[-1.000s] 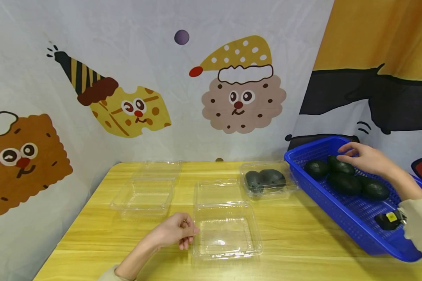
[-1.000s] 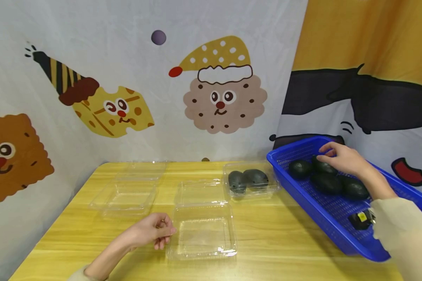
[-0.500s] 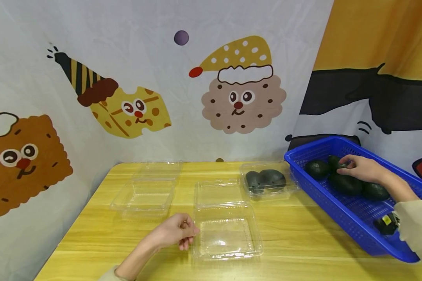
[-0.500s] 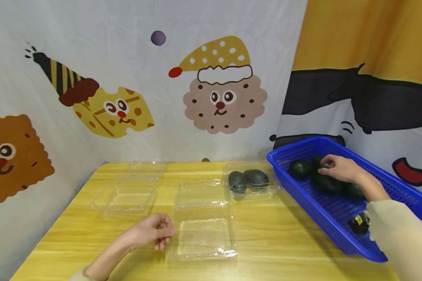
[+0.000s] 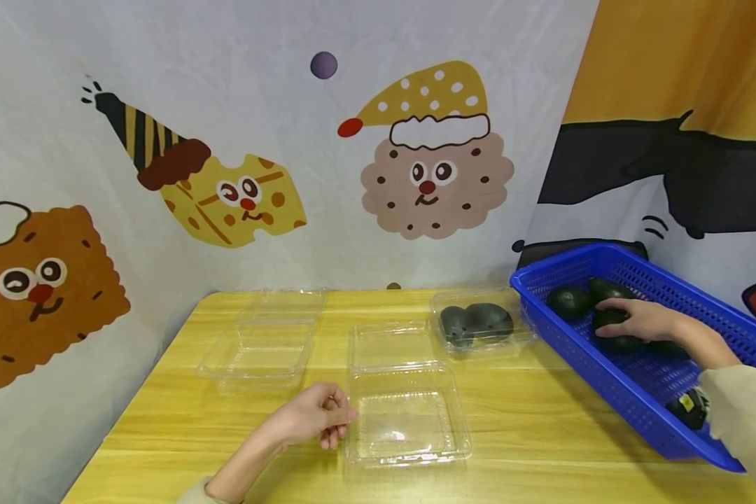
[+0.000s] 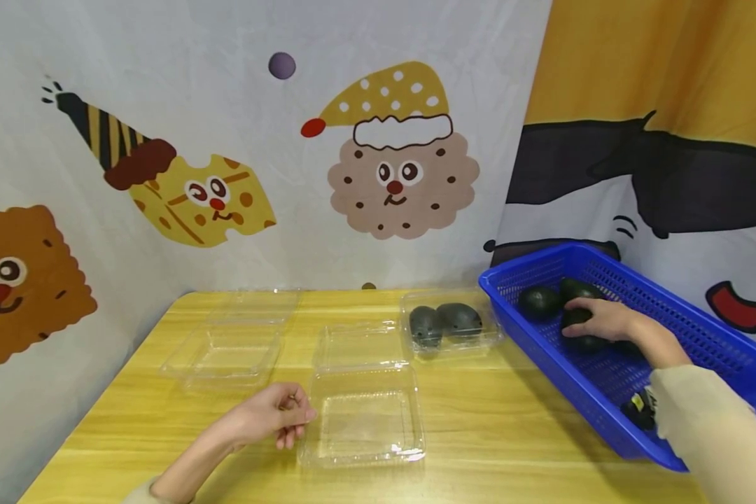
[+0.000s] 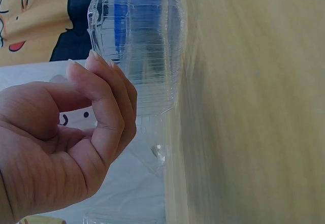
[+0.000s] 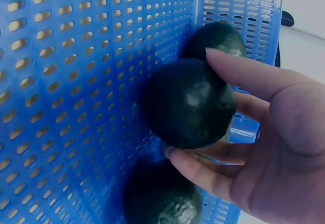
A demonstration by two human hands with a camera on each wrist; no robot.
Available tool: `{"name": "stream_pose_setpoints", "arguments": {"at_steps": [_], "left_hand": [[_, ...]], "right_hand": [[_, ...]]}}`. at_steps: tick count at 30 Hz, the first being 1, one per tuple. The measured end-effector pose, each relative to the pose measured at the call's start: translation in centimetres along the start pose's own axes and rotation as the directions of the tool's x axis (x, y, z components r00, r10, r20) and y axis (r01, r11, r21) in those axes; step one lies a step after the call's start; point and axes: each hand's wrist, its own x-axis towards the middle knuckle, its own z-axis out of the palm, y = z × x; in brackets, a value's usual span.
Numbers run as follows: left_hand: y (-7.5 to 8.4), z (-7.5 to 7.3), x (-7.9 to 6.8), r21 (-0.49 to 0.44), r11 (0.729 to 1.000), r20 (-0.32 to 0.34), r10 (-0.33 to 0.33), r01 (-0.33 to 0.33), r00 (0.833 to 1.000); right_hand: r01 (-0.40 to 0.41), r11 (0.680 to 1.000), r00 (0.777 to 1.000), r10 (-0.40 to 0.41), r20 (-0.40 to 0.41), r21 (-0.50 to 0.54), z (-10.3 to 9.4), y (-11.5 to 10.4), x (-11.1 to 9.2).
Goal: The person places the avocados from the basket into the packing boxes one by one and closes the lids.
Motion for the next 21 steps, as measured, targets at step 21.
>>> {"name": "stream_pose_setpoints", "arguments": {"at_steps": [21], "left_hand": [[-0.11, -0.05, 0.1, -0.002, 1.0, 0.005, 0.002, -0.002, 1.0]], "right_hand": [[-0.085, 0.986, 0.984, 0.061, 0.166, 0.141, 0.47, -0.23, -0.46]]}}
